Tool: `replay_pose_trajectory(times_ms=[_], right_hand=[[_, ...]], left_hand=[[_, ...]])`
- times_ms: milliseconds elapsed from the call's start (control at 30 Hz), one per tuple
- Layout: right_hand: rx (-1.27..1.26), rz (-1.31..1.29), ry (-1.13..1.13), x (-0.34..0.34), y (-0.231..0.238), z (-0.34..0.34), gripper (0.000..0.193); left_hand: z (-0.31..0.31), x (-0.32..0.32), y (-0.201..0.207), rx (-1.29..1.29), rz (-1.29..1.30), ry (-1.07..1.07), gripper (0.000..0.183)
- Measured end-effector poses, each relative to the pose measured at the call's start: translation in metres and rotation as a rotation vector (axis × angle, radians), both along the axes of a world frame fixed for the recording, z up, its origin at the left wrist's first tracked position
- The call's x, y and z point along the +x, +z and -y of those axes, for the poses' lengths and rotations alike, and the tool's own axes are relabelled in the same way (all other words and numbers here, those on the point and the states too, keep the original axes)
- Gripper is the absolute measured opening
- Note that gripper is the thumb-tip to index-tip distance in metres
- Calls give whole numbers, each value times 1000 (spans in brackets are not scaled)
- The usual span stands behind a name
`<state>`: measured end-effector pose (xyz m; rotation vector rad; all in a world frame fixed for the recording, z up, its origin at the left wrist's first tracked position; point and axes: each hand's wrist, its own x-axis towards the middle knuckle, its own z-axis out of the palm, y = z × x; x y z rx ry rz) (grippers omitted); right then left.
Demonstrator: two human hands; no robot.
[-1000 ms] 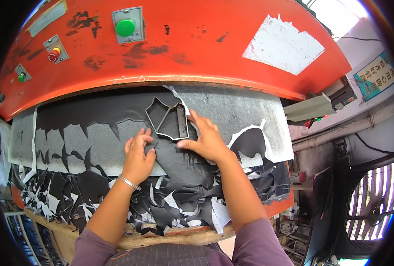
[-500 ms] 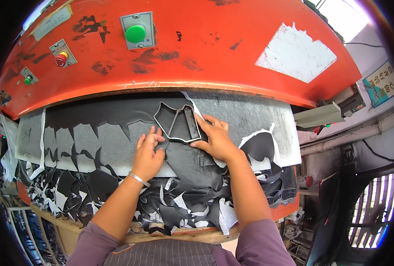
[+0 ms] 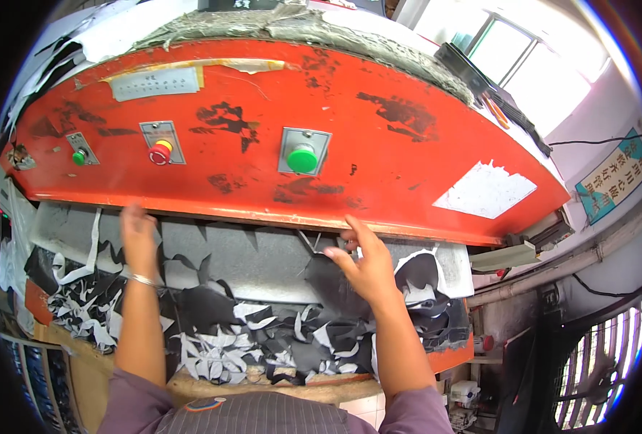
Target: Using an industrial die-cutting machine to cut shoe upper components from sheets of material.
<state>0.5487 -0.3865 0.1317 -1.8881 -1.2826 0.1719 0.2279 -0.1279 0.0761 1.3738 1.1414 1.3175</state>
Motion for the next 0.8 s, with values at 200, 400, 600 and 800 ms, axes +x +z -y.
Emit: replay_pose_trajectory(times_ms=[200, 400, 600, 800], right_hand=[[426, 22, 34, -82, 64, -52, 46], [214, 141, -110, -129, 34, 19, 37], [-451, 225, 571, -207, -49, 137, 43], [-367, 391, 374, -220, -81, 165, 44]], left_hand=[[-48, -121, 59, 478, -220, 381, 64], [46, -167, 74, 288, -203, -4, 55], [235, -116, 15, 53, -603, -610, 13], [311, -76, -26, 531, -782, -696, 9]])
